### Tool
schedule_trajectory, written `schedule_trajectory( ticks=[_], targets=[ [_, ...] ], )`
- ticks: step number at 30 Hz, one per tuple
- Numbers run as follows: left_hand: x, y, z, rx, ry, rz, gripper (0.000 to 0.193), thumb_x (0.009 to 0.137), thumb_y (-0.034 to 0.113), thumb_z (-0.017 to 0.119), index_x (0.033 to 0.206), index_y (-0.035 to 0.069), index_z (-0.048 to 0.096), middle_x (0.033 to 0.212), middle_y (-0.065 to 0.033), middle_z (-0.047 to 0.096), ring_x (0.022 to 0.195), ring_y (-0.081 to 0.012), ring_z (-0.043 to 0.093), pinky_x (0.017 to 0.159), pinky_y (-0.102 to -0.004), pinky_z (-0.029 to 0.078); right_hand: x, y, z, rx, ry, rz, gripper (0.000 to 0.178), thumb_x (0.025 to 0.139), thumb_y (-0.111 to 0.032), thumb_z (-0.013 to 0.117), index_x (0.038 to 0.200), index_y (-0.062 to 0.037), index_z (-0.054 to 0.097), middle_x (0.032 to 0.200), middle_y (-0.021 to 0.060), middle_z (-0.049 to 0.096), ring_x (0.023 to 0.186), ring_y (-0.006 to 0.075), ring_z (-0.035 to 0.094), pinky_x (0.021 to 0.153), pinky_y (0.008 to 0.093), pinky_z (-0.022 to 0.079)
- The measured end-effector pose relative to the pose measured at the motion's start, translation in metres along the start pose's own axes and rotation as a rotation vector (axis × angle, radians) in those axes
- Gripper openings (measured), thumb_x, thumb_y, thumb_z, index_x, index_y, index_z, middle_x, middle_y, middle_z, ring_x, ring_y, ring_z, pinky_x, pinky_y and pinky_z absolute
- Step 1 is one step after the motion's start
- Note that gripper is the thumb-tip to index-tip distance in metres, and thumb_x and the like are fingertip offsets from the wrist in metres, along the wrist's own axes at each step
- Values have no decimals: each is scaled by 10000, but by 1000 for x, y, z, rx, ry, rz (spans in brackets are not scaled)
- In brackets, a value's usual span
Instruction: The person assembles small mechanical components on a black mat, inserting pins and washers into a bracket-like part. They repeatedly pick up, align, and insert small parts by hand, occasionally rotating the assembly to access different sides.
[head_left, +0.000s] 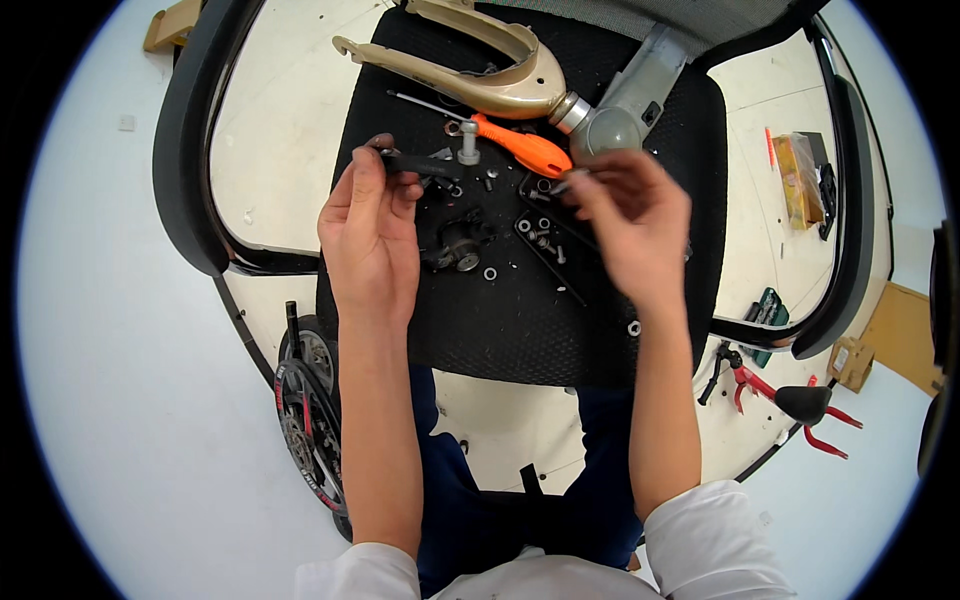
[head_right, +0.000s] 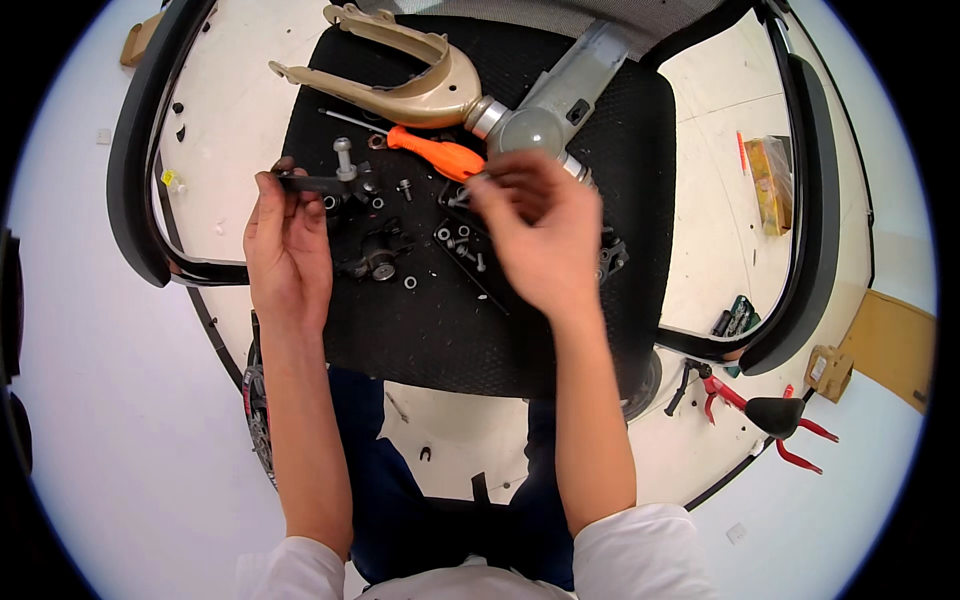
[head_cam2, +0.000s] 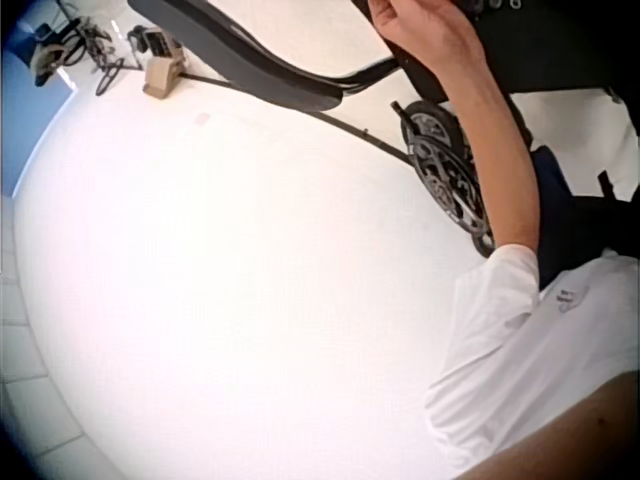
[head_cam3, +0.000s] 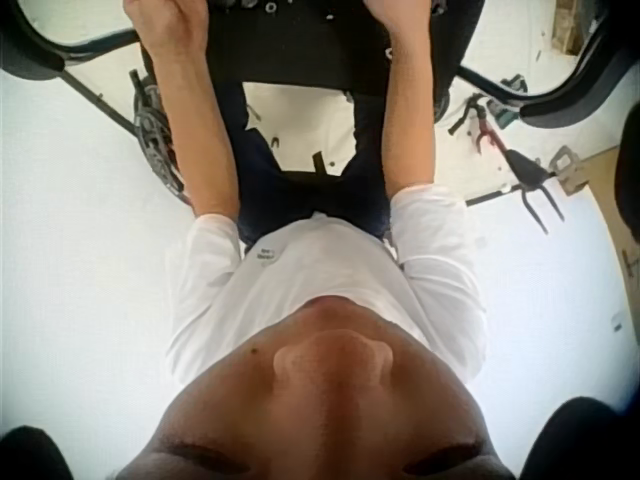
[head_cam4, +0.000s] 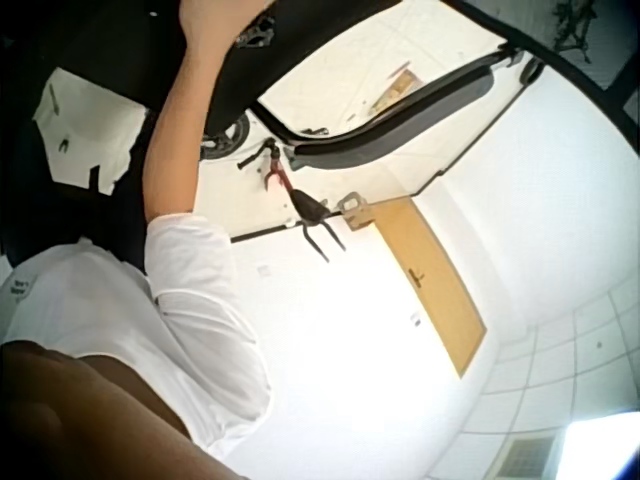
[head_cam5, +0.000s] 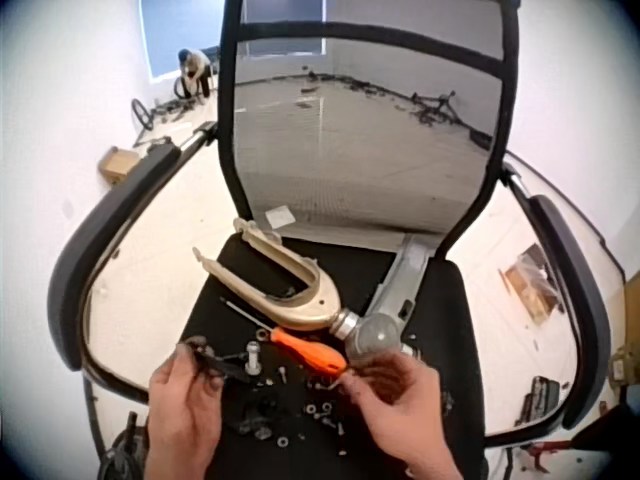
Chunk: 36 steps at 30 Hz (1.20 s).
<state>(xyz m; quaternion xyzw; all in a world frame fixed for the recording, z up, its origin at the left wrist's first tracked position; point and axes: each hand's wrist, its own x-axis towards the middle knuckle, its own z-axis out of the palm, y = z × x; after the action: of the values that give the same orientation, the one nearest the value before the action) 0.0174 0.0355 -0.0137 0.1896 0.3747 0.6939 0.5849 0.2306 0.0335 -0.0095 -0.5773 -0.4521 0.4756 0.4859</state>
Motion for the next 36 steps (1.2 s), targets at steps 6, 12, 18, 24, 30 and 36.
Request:
schedule_trajectory(
  ticks=[6,12,18,24,30,36],
  targets=[
    [-5,-6,3,-47,-105,-127,291,1021,261,612,1134,-2,667,987,-49,696,862,-105,633,765,-232,519,1,3,-25,-237,-5,-23,157,871,-39,718,1006,37,694,831,89,724,756,129,705,712,256,550],
    [-12,-6,2,-31,-83,-187,312,1033,280,591,1165,2,645,987,-39,685,883,-99,632,762,-221,501,1,10,-27,-321,-45,-68,176,857,-46,729,1014,31,710,828,127,736,736,148,722,682,267,553],
    [-20,4,-13,-29,-185,-228,349,1022,284,607,1179,-27,624,995,-70,668,905,-141,616,794,-251,501,-10,3,-27,-241,-110,-83,162,845,7,712,1006,23,700,861,97,735,774,130,717,737,254,564],
    [-29,12,-33,-122,-337,-279,374,1012,257,623,1193,-71,617,1014,-118,660,900,-177,601,822,-271,507,-36,-3,-64,-224,-52,-43,178,849,23,705,1022,33,667,961,99,733,876,135,716,782,261,571],
    [-45,4,-15,-133,-302,-330,327,1041,255,575,1187,-32,632,1001,-72,678,866,-125,656,738,-219,513,-91,-6,-101,-329,-53,151,169,847,14,711,1009,22,662,868,72,714,783,98,691,707,224,546],
    [-74,-7,-1,-234,-254,-484,314,1030,251,592,1145,-38,634,953,-67,675,850,-134,659,742,-234,534,-104,10,-80,-336,-45,126,146,859,0,702,996,29,662,843,73,703,737,108,700,665,229,541]
  ],
)
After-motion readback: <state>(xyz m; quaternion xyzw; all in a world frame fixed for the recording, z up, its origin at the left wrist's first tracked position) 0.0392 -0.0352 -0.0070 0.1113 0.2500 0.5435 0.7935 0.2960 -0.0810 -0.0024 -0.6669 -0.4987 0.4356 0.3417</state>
